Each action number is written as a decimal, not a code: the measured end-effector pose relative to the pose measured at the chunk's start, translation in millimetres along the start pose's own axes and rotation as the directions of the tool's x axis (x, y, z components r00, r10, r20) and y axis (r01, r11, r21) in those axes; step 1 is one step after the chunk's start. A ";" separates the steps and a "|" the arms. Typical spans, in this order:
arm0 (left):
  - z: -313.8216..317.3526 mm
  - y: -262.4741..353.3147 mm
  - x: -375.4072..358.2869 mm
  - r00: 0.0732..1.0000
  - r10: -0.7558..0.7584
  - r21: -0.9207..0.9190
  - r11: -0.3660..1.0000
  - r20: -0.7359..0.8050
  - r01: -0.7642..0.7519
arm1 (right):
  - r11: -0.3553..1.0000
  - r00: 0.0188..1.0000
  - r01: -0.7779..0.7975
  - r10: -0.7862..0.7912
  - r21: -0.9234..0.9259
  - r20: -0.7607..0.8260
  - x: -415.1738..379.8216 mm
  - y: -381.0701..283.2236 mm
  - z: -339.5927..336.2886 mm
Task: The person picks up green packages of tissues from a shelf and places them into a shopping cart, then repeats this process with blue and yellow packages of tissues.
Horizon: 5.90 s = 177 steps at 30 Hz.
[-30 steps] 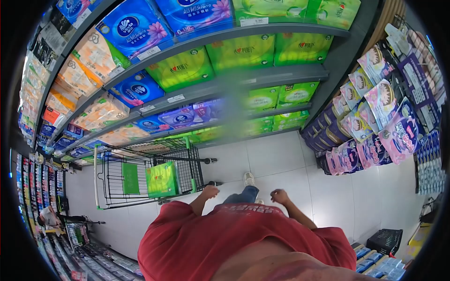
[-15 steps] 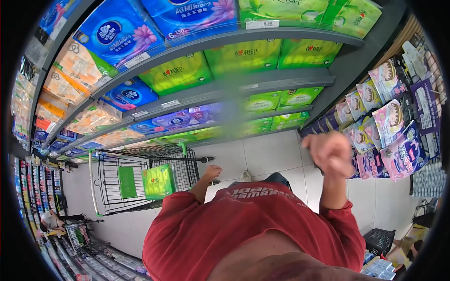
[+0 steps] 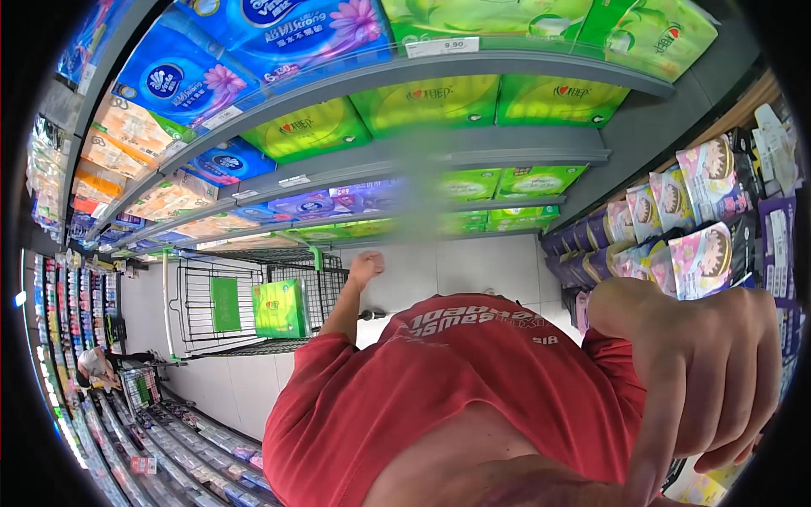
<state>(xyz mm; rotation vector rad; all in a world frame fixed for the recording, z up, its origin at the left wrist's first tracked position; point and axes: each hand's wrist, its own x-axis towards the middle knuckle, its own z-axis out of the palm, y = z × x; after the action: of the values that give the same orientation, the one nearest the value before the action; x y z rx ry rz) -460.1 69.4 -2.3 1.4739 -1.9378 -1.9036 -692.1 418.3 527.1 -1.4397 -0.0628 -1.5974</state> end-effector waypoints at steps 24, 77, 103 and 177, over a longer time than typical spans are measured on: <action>80.0 487.0 -136.5 0.095 0.948 0.236 0.171 -0.302 -0.957 | 0.069 0.718 -0.489 -0.534 -0.870 -0.446 -41.5 -36.5 -215.0; 65.2 527.8 -190.2 0.350 0.893 -0.316 0.257 -0.283 -0.913 | 0.053 0.560 -0.277 -0.803 -0.959 -0.206 -19.4 -25.8 -191.5; 98.3 177.0 -201.7 0.946 -0.005 -0.544 0.819 -0.323 -0.182 | 0.694 0.089 -0.676 0.411 0.248 -0.907 -259.3 189.2 -211.2; -217.9 -236.1 -68.9 0.512 -0.773 -0.818 0.536 -0.374 0.211 | -0.484 -0.206 -0.456 0.874 -0.747 -0.441 -129.6 812.8 -197.4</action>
<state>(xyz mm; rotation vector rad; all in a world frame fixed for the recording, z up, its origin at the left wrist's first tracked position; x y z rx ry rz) -154.0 0.1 -99.6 2.1801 -0.2989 -1.4783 -328.6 -67.0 -63.5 -1.6166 1.4974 0.4629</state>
